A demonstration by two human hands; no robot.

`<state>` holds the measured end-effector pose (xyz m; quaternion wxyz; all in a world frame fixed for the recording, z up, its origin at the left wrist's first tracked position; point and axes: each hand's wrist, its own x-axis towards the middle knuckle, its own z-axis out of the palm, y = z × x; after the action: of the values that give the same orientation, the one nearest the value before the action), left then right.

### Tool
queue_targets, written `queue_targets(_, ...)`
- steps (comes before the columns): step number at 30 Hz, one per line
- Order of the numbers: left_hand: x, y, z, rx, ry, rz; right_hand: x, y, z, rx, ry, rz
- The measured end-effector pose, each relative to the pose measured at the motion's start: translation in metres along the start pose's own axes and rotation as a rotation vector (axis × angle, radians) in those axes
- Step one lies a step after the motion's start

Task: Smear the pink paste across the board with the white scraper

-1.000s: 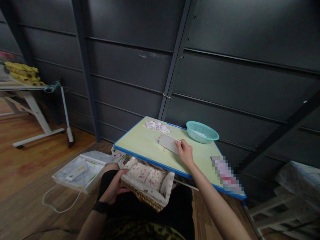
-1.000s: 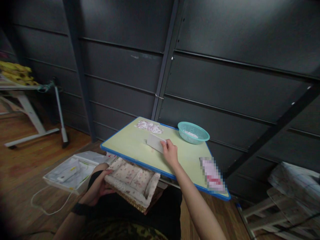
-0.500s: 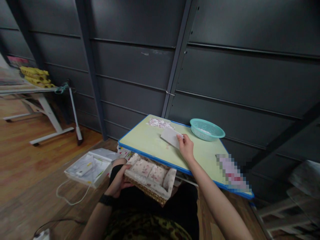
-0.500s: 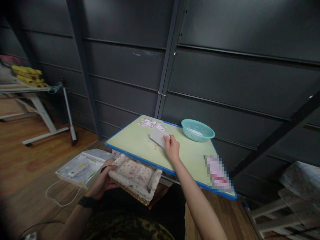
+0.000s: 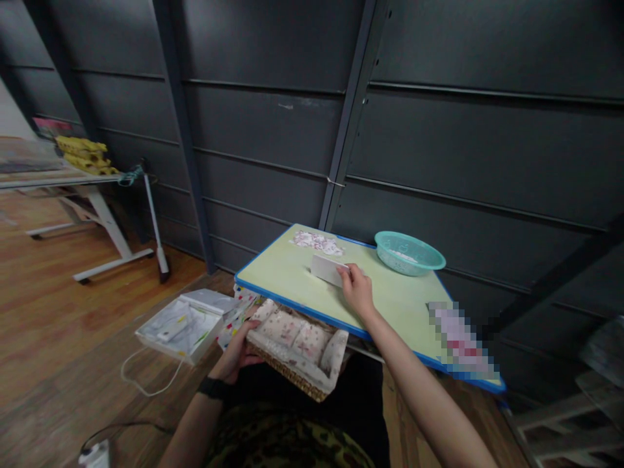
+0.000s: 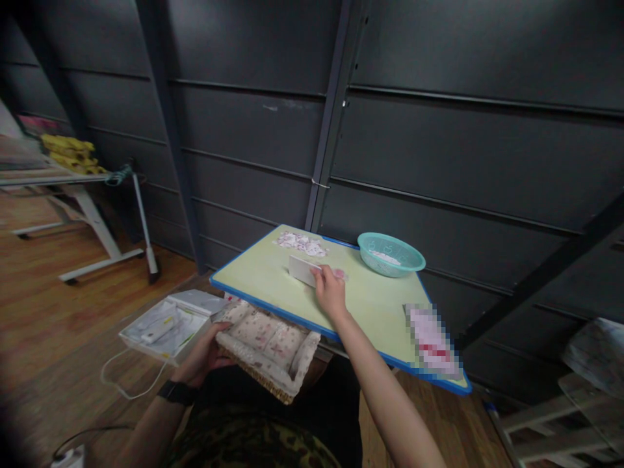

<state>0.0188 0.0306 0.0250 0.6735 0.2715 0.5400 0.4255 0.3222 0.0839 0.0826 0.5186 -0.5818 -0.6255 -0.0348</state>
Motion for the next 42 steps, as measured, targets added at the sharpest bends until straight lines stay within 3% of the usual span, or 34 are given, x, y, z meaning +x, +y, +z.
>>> queue_targets(3,0.000,0.001,-0.002,-0.006,-0.008,-0.001,-0.003,-0.001,-0.001,0.016,-0.019,-0.004)
queue_targets(8,0.003,-0.001,-0.006,-0.017,-0.010,0.016,-0.004,0.000,-0.007,0.018,0.055,0.040)
queue_targets(11,0.003,-0.001,-0.007,-0.015,0.002,0.008,-0.005,-0.002,-0.010,0.020,0.019,0.032)
queue_targets(14,0.002,0.000,-0.007,-0.017,0.011,0.006,-0.013,-0.004,-0.011,0.030,-0.012,0.013)
queue_targets(20,-0.004,0.006,-0.004,-0.021,0.029,-0.015,-0.033,-0.010,-0.011,-0.077,0.060,0.027)
queue_targets(30,-0.007,0.009,-0.005,-0.024,0.035,-0.020,-0.047,-0.016,-0.013,-0.076,-0.123,-0.143)
queue_targets(35,-0.006,0.012,-0.009,-0.017,0.103,0.002,-0.054,-0.021,-0.018,-0.026,-0.141,-0.225)
queue_targets(38,-0.007,0.014,-0.009,-0.008,0.090,-0.006,-0.067,-0.028,-0.018,-0.008,-0.144,-0.285)
queue_targets(42,-0.010,0.015,-0.006,-0.007,0.067,-0.009,-0.078,-0.039,-0.015,0.000,-0.082,-0.262)
